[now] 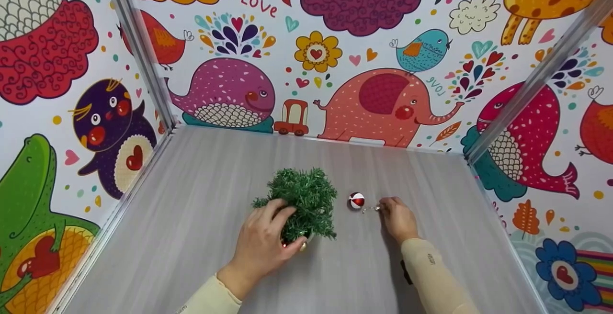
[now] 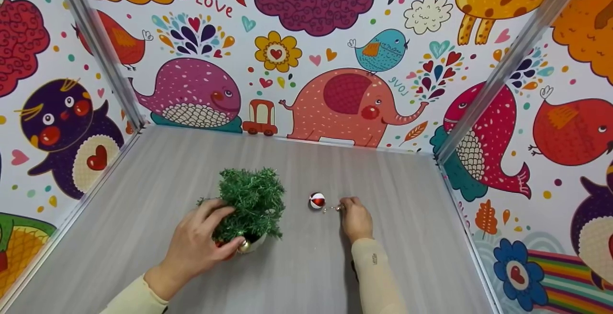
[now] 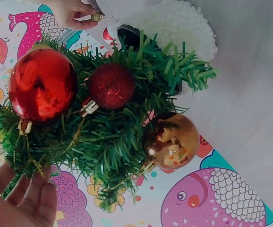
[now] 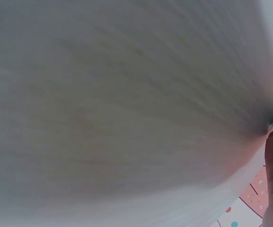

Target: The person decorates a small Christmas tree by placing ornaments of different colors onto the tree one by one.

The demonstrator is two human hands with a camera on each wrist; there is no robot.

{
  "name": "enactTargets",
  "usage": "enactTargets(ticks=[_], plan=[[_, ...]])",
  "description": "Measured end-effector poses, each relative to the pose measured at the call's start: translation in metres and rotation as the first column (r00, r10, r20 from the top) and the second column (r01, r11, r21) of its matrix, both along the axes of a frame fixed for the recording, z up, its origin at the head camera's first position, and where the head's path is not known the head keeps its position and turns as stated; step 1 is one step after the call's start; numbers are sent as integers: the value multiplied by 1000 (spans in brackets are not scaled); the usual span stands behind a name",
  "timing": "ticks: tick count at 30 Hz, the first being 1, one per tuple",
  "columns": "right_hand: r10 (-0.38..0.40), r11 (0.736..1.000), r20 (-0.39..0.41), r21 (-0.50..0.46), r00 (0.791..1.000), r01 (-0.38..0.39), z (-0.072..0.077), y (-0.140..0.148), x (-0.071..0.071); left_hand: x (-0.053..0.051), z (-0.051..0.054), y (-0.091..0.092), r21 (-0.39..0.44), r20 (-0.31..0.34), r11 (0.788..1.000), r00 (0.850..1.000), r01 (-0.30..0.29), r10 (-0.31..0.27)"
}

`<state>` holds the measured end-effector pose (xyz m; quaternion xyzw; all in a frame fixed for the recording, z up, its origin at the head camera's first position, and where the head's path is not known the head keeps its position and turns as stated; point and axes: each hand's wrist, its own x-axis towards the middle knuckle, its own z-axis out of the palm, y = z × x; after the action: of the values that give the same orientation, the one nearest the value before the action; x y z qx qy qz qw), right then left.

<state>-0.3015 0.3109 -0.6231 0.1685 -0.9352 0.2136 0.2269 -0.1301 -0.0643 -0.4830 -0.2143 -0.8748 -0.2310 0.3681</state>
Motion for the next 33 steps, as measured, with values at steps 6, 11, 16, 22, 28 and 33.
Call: enactTargets(ticks=[6, 11, 16, 22, 28, 33], plan=[[-4, 1000, 8, 8, 1000, 4, 1, -1, 1, 0, 0, -1, -9, 0, 1000, 1000, 5, -5], [-11, 1000, 30, 17, 999, 11, 1, -1, 1, 0, 1, -2, -5, 18, 1000, 1000, 14, -14], [-18, 1000, 54, 19, 998, 17, 3, -1, 2, -1, 3, -4, -5, 34, 1000, 999, 18, -18], [-19, 1000, 54, 13, 998, 18, 5, 0, 4, -1, 4, -6, -3, 43, 1000, 999, 26, -26], [-10, 1000, 42, 12, 999, 9, 9, 0, 7, -2, 4, -8, -8, 29, 999, 999, 41, -41], [11, 1000, 61, 0, 998, -11, 14, 0, 11, -3, 4, -10, -9, 34, 999, 998, 49, -48]])
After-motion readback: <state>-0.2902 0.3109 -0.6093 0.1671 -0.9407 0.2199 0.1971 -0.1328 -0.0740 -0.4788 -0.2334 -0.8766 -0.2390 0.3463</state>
